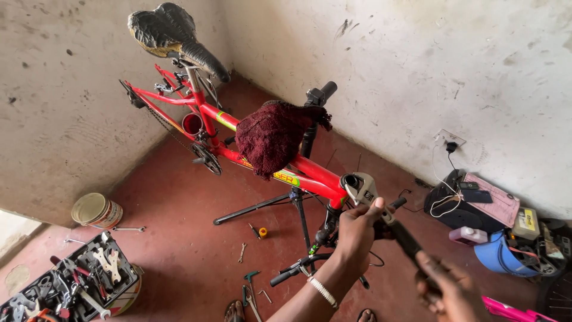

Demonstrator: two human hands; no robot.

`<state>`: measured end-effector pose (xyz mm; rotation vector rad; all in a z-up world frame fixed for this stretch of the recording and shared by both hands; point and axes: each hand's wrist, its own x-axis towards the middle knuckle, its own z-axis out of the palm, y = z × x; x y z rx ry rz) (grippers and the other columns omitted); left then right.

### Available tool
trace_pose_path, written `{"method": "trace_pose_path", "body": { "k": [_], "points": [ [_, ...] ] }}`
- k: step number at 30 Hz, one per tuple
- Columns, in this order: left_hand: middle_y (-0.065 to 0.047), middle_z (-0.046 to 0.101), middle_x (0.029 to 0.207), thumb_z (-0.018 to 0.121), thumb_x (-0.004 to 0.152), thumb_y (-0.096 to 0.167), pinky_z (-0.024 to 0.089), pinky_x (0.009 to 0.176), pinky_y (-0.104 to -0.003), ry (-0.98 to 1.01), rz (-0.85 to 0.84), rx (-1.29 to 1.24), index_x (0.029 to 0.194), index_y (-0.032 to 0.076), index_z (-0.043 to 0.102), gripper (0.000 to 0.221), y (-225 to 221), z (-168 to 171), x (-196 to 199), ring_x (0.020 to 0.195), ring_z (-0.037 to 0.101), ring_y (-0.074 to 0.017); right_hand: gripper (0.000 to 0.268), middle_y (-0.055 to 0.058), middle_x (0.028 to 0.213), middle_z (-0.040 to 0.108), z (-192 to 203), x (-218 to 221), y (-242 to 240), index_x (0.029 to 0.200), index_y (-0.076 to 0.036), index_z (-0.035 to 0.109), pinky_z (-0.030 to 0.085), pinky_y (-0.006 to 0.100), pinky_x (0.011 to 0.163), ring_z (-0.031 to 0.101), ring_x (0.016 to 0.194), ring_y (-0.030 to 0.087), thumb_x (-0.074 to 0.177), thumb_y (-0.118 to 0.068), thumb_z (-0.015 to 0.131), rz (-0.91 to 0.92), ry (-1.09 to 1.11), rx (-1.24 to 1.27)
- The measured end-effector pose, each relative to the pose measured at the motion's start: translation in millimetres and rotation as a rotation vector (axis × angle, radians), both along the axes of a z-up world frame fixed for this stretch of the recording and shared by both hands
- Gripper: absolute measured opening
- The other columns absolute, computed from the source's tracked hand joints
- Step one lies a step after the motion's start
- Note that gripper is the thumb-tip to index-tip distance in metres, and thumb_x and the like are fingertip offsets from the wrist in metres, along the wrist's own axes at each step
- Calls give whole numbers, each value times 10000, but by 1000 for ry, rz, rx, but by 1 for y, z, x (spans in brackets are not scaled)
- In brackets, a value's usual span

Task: The person is using an adjustable wrench to work on the headset of a bicycle frame mounted on a stand, eventually pulling on the fork assembly.

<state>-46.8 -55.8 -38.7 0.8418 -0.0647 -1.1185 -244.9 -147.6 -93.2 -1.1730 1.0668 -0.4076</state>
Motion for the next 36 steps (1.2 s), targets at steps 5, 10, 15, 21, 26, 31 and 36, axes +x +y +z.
{"method": "trace_pose_path", "body": {
  "k": [5, 10, 15, 21, 26, 31, 36],
  "points": [
    [-107, 624, 868, 582, 926, 178, 533, 768, -282, 185, 106, -79, 961, -44, 630, 230, -33, -8, -8, 739, 602, -171, 188, 62, 637, 526, 19, 30, -38, 889, -20, 573, 292, 230, 351, 337, 387, 71, 902, -202, 616, -202, -233, -119],
    [-100, 614, 942, 587, 918, 160, 538, 831, -282, 343, 196, -103, 1033, -44, 600, 234, -52, -2, -7, 806, 621, -174, 102, -6, 648, 491, 60, 70, -61, 950, -81, 592, 332, 180, 378, 423, 479, 42, 909, -172, 614, -263, -135, -285],
    [-98, 604, 871, 580, 931, 162, 523, 744, -270, 289, 156, -210, 1020, -54, 617, 237, -53, -6, -3, 751, 596, -174, 103, -33, 580, 457, 76, 77, -60, 894, -117, 561, 264, 163, 339, 391, 432, 28, 891, -180, 642, -275, -167, -345],
    [-106, 613, 906, 565, 940, 194, 515, 729, -270, 265, 72, -193, 1058, -55, 613, 280, -33, 3, -4, 724, 575, -163, 166, 17, 668, 495, 75, 54, -27, 1027, -33, 524, 332, 184, 351, 443, 473, 68, 970, -184, 562, -253, -195, -417],
    [-110, 621, 864, 572, 933, 223, 509, 714, -265, 159, 34, -172, 1023, -66, 631, 309, -22, -2, -5, 700, 577, -160, 141, 65, 646, 491, 65, 39, 4, 1017, -46, 518, 291, 201, 382, 407, 472, 94, 970, -174, 553, -301, -232, -311],
    [-116, 624, 937, 562, 939, 198, 512, 746, -274, 222, 32, -174, 1055, -49, 623, 280, -32, -11, -2, 760, 581, -173, 162, 76, 684, 517, 57, 44, -17, 1049, -53, 555, 299, 220, 417, 357, 456, 86, 959, -187, 551, -316, -240, -258],
    [-115, 604, 945, 555, 948, 171, 506, 772, -304, 436, 96, -210, 1030, -33, 610, 226, -59, -12, 4, 802, 594, -209, 115, 18, 665, 477, 79, 75, -70, 934, -68, 533, 332, 198, 412, 398, 495, 65, 993, -164, 512, -139, -135, -358]
  ]
}}
